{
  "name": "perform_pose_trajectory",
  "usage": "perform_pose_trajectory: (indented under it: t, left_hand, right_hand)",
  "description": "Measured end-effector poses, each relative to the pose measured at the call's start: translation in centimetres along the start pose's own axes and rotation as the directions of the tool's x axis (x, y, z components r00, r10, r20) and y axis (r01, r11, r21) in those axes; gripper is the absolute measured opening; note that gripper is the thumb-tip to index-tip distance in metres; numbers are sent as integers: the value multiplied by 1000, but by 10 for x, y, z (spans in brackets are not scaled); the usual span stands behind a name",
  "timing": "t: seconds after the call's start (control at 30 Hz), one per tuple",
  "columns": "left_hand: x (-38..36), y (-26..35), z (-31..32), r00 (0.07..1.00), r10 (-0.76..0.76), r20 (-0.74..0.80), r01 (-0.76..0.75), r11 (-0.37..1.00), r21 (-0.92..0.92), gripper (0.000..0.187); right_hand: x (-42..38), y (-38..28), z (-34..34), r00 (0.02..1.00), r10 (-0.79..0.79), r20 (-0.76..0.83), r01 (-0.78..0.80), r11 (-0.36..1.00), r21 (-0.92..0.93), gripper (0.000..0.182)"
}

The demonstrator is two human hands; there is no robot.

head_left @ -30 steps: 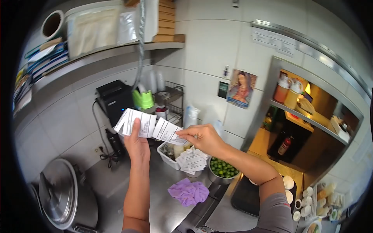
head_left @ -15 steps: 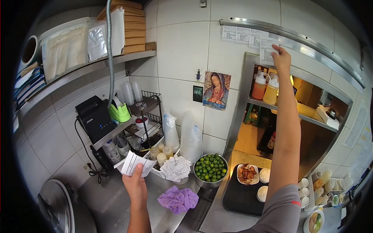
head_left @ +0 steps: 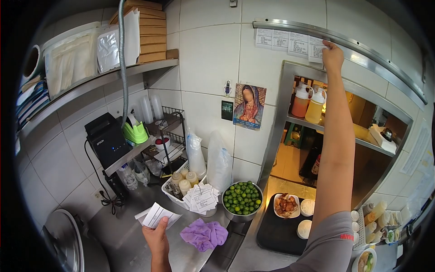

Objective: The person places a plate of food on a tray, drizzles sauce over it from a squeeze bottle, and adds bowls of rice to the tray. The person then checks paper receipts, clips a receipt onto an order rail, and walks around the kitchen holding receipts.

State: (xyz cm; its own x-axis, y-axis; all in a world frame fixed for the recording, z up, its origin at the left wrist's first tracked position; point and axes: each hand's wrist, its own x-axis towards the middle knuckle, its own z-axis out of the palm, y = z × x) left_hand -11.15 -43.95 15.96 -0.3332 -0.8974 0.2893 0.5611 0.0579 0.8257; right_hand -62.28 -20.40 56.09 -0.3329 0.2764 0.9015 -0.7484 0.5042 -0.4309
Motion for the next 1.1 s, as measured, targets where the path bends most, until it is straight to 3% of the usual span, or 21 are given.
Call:
perform_pose_trajectory:
  t: [0.17,0.23,0.3,0.37,0.4,0.43,0.47,0.5,0.53,0.57,0.6,0.63,0.67,0.73,0.77,0.8,0.87,0.9,0.93,1.0,1.1]
  left_hand:
    - [-13,-2,-1,999,-37,16,36,999,22,29]
    - [-19,-3,1,999,-30,32,29,999,35,29]
    - [-27,-2,5,998,-33,56,31,998,45,28]
    - [-38,2,8,995,-41,90,31,994,104,26]
    - [-44,1,10,994,-44,98,34,994,101,26]
    - [-50,1,9,984,-80,158,59,990,129,25]
    - [-57,0,8,970,-115,216,82,984,157,24]
    - [-63,-1,7,945,-143,295,95,981,171,23]
    - [-71,0,7,903,-207,376,147,972,182,23]
    - [-80,2,6,851,-269,452,197,960,201,24]
    - [-89,2,5,793,-305,527,192,947,258,25]
    - [-98,1,2,727,-346,593,184,930,317,26]
    - [-109,-1,-2,674,-364,643,170,923,345,26]
    - [-134,14,-8,529,-534,660,323,846,425,25]
    - [-146,22,-12,462,-592,660,370,805,464,25]
    - [-159,29,-15,415,-604,681,322,797,511,25]
    - [-185,36,-34,310,-635,708,272,773,573,24]
    - [-198,36,-45,237,-652,721,305,754,582,28]
    - [-210,34,-54,157,-660,735,332,736,590,32]
    - [-237,32,-70,64,-653,755,291,736,612,32]
    - [-278,35,-71,-43,-596,802,426,715,554,28]
  right_hand:
    - [-10,-9,-12,999,18,35,-16,999,-31,33]
    - [-37,-24,-29,959,-176,-224,143,977,-158,40]
    - [-71,-31,-54,916,-274,-294,251,961,-114,45]
    - [-136,-57,-99,999,-28,26,19,950,313,41]
    - [-176,-58,-117,968,-13,251,-106,885,454,41]
    - [-222,-68,-140,864,24,504,-314,808,499,36]
    - [-271,-73,-155,768,-84,634,-402,707,581,33]
    - [-321,-68,-170,597,-195,778,-506,661,554,40]
    - [-364,-79,-192,315,-221,923,-732,562,384,51]
    - [-391,-87,-210,127,-321,939,-716,625,310,59]
    - [-426,-88,-223,30,-342,939,-817,532,220,65]
    - [-460,-93,-239,1,-342,940,-927,353,129,67]
    - [-482,-99,-255,-45,-332,942,-946,318,67,67]
    - [-505,-124,-290,71,-241,968,-900,403,166,66]
    - [-521,-130,-307,66,-200,978,-953,279,122,66]
    - [-526,-140,-326,84,-92,992,-951,289,108,68]
    - [-544,-147,-358,248,3,969,-853,475,217,71]
    - [-539,-165,-383,219,124,968,-900,408,152,72]
    - [-545,-173,-402,194,204,960,-961,238,144,67]
    - [-556,-185,-442,355,365,861,-929,238,283,59]
    - [-553,-196,-513,486,542,685,-873,332,356,55]
